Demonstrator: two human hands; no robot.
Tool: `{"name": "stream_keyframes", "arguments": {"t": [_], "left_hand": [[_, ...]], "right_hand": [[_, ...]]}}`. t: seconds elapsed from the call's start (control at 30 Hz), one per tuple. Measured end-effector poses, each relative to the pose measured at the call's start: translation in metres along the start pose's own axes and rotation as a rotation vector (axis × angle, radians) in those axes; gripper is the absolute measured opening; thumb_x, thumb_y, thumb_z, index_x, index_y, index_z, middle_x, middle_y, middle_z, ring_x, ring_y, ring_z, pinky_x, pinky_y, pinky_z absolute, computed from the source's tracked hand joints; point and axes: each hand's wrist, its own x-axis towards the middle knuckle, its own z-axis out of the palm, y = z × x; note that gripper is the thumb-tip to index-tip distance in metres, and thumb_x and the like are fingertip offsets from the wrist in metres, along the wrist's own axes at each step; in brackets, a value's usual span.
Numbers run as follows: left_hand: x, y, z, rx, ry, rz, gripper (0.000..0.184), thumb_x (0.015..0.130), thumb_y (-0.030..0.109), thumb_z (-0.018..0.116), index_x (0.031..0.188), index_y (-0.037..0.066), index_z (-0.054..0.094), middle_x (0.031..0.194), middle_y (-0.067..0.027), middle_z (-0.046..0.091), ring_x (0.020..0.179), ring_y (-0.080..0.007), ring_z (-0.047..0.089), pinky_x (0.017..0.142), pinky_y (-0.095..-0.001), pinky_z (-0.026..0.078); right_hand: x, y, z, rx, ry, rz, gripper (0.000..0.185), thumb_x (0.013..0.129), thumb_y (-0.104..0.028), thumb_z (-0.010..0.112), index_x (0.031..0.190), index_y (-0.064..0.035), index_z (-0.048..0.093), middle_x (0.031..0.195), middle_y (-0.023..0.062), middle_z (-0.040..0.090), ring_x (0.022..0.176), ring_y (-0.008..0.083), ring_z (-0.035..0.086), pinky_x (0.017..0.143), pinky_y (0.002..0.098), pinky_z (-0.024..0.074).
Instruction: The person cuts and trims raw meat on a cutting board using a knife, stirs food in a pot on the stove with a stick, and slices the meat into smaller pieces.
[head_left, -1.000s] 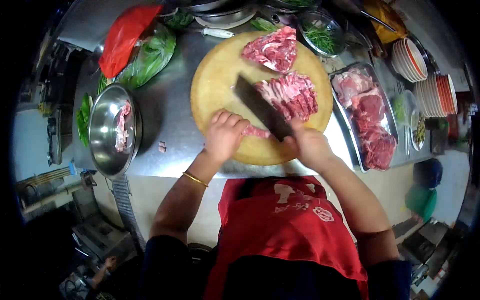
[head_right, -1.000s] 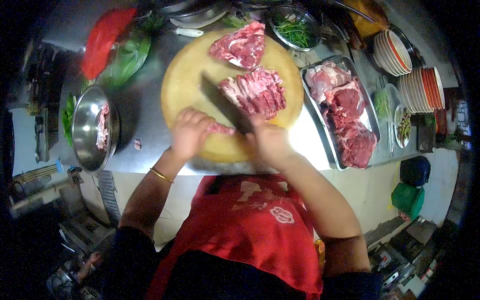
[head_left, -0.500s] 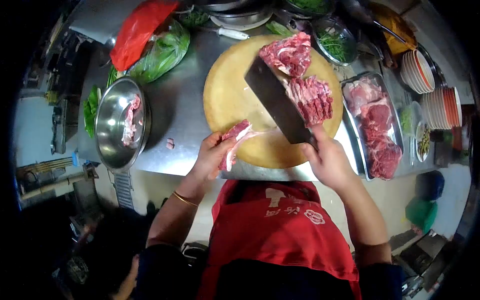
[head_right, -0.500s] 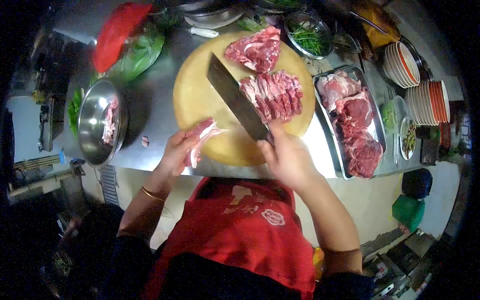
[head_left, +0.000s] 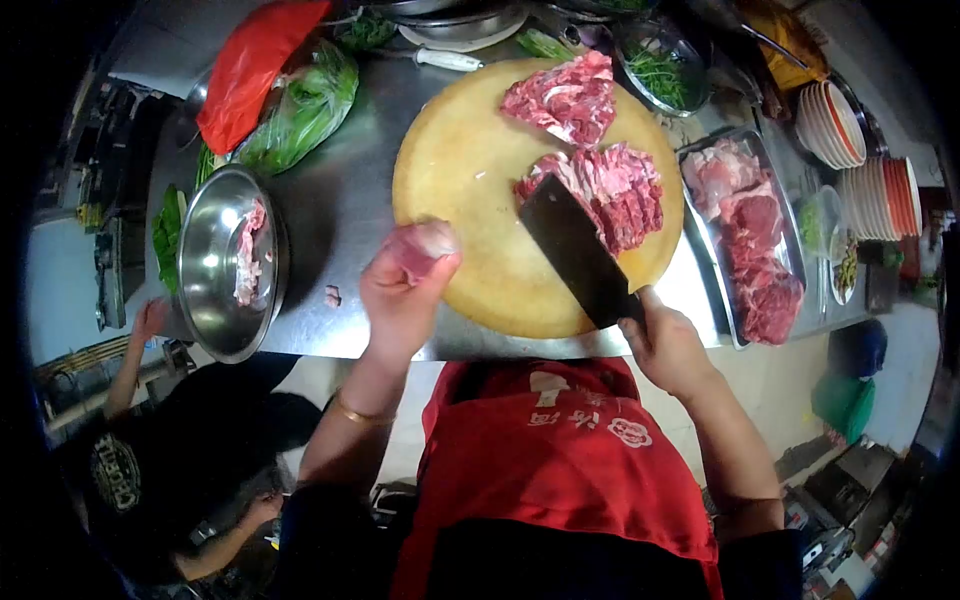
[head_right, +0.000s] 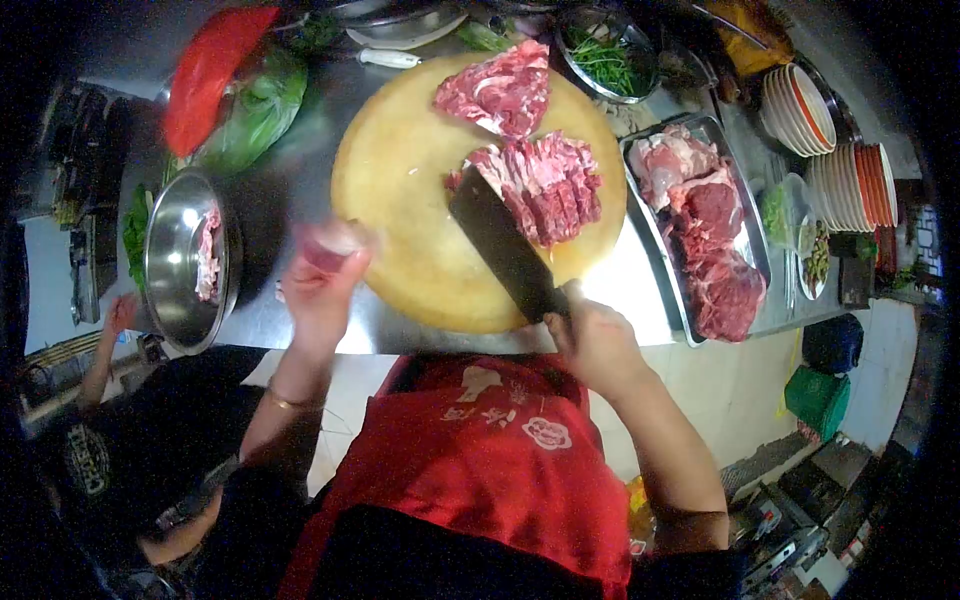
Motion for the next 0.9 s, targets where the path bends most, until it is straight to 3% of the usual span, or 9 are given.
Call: {"name": "stream_keyframes", "arguments": {"t": [0.03, 0.07, 0.2, 0.3, 0.37, 0.47, 0.57, 0.8, 0.9], "left_hand": [[0.005, -0.006, -0.002, 0.683, -0.084, 0.526, 0.06, 0.08, 0.002, 0.072, 0.135, 0.013, 0.054, 0.12, -0.0099, 0.063, 0.118, -0.0265, 0.057, 0.104, -0.0446, 0.043], [0.004, -0.01, 0.008, 0.963, -0.17, 0.469, 0.065, 0.08, 0.022, 0.075, 0.141, 0.02, 0.052, 0.134, -0.0159, 0.056, 0.129, -0.0341, 0.05, 0.112, -0.0523, 0.031], [-0.021, -0.034, 0.024, 1.205, -0.438, 0.17, 0.076, 0.077, 0.061, 0.067, 0.145, 0.034, 0.047, 0.16, -0.0167, 0.023, 0.148, -0.0366, 0.021, 0.116, -0.0635, 0.006], [-0.023, -0.027, 0.027, 1.244, -0.455, 0.185, 0.082, 0.075, 0.057, 0.071, 0.146, 0.027, 0.047, 0.159, -0.0217, 0.021, 0.147, -0.0416, 0.021, 0.114, -0.0662, 0.007], [-0.022, -0.027, 0.019, 1.182, -0.413, 0.187, 0.065, 0.082, 0.05, 0.068, 0.142, 0.03, 0.052, 0.157, -0.0163, 0.03, 0.147, -0.0359, 0.024, 0.114, -0.0668, 0.004], [-0.017, -0.043, -0.005, 0.864, -0.292, 0.229, 0.034, 0.091, 0.023, 0.063, 0.124, 0.018, 0.066, 0.141, -0.0105, 0.053, 0.143, -0.0324, 0.034, 0.115, -0.0643, 0.006], [0.01, -0.052, -0.016, 0.877, 0.017, 0.217, 0.021, 0.089, 0.024, 0.066, 0.107, 0.014, 0.069, 0.126, -0.009, 0.063, 0.129, -0.0317, 0.049, 0.116, -0.0596, 0.013], [0.037, -0.042, -0.016, 1.107, -0.028, 0.274, 0.017, 0.082, 0.024, 0.071, 0.096, 0.015, 0.069, 0.09, -0.0035, 0.067, 0.097, -0.0277, 0.059, 0.105, -0.0518, 0.03], [0.027, -0.047, -0.022, 1.025, -0.033, 0.04, 0.016, 0.08, 0.024, 0.072, 0.092, 0.014, 0.068, 0.084, -0.0024, 0.066, 0.094, -0.0267, 0.058, 0.098, -0.0509, 0.033]], "right_hand": [[0.0, -0.001, 0.002, 0.003, 0.001, 0.02, 0.027, 0.091, -0.02, 0.061, 0.111, -0.0049, 0.05, 0.08, 0.0231, 0.065, 0.079, 0.0434, 0.064, 0.071, 0.0516, 0.0501], [0.001, -0.001, 0.002, 0.003, 0.005, 0.033, 0.027, 0.091, -0.02, 0.061, 0.111, -0.0051, 0.05, 0.08, 0.0237, 0.064, 0.079, 0.0439, 0.064, 0.07, 0.0518, 0.05], [-0.006, -0.004, 0.005, 0.071, 0.031, 0.063, 0.024, 0.091, -0.02, 0.061, 0.106, -0.0043, 0.049, 0.078, 0.0251, 0.064, 0.077, 0.0457, 0.063, 0.068, 0.0528, 0.0499], [-0.005, -0.005, 0.007, 0.035, 0.04, 0.047, 0.026, 0.091, -0.019, 0.061, 0.108, -0.0038, 0.049, 0.077, 0.0254, 0.063, 0.076, 0.0462, 0.063, 0.068, 0.0529, 0.0499], [-0.007, -0.004, 0.01, 0.028, 0.044, 0.053, 0.027, 0.091, -0.019, 0.061, 0.109, -0.0035, 0.048, 0.077, 0.0255, 0.063, 0.075, 0.046, 0.063, 0.067, 0.0528, 0.05], [-0.009, -0.004, 0.011, 0.037, 0.052, 0.059, 0.027, 0.091, -0.018, 0.061, 0.109, -0.0036, 0.048, 0.077, 0.025, 0.064, 0.074, 0.0458, 0.063, 0.066, 0.0529, 0.0502], [-0.016, -0.01, 0.01, 0.084, 0.034, 0.058, 0.026, 0.09, -0.018, 0.062, 0.11, -0.0051, 0.049, 0.078, 0.0232, 0.064, 0.072, 0.0445, 0.064, 0.064, 0.0522, 0.0506], [-0.037, -0.009, 0.007, -0.099, 0.034, -0.08, 0.028, 0.086, -0.016, 0.066, 0.11, -0.0092, 0.051, 0.082, 0.0169, 0.066, 0.066, 0.0381, 0.065, 0.058, 0.0463, 0.0513], [-0.038, -0.007, -0.005, -0.119, -0.025, -0.11, 0.028, 0.086, -0.015, 0.066, 0.109, -0.0086, 0.052, 0.081, 0.0168, 0.066, 0.067, 0.0382, 0.065, 0.058, 0.0461, 0.0512]]}}
